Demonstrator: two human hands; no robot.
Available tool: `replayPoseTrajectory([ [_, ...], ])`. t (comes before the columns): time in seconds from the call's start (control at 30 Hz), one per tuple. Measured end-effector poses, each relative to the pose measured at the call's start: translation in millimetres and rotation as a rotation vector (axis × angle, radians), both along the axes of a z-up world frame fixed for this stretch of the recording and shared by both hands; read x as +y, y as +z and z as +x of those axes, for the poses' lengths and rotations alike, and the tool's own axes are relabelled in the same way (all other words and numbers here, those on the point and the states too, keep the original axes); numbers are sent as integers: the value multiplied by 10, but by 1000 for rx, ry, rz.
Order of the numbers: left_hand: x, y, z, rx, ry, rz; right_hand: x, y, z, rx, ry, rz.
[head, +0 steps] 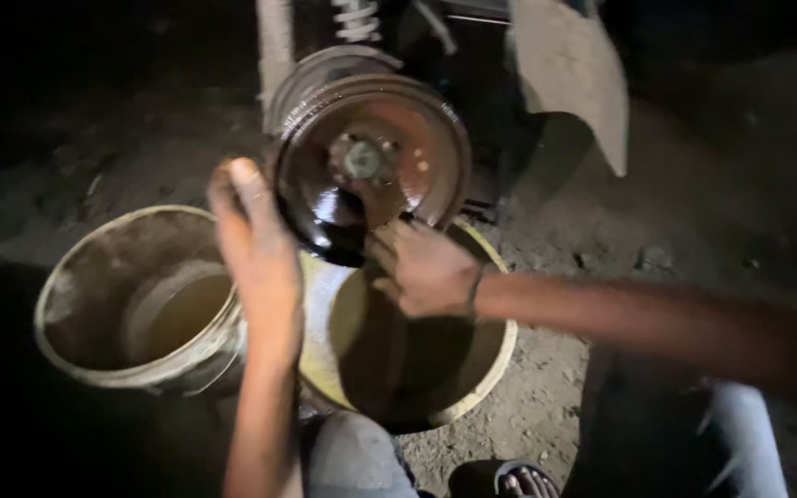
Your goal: The person cleans a rusty metal automotive wheel hub or drum by hand, scrubbing it with a small brush and rinsing it in a yellow bucket of water.
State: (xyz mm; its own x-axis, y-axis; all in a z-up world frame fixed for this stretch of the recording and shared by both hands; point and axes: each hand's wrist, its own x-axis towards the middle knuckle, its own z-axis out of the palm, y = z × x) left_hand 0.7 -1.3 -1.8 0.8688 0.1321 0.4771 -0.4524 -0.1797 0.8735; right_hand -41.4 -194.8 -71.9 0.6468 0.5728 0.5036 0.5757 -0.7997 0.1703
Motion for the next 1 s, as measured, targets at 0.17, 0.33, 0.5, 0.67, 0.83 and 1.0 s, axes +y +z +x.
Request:
replayPoseTrajectory([
  [0.17, 169, -56, 107, 86, -10, -23, -754, 263, 72, -137, 93, -412],
  [0.33, 307, -82, 212, 129, 70, -45, 292, 16, -178, 200, -199, 175],
  [0.5, 310, 67, 95, 119, -31, -66, -424, 163, -9, 303, -85, -82],
  [0.67, 294, 23, 81, 82, 48, -4, 55, -29, -88, 341, -186, 37],
  [0.83, 237, -195, 155, 81, 50, 25, -65, -3, -109, 369, -79, 93],
  [1.0, 323, -170, 266, 332, -3, 18, -700, 351, 4, 171, 67, -221],
])
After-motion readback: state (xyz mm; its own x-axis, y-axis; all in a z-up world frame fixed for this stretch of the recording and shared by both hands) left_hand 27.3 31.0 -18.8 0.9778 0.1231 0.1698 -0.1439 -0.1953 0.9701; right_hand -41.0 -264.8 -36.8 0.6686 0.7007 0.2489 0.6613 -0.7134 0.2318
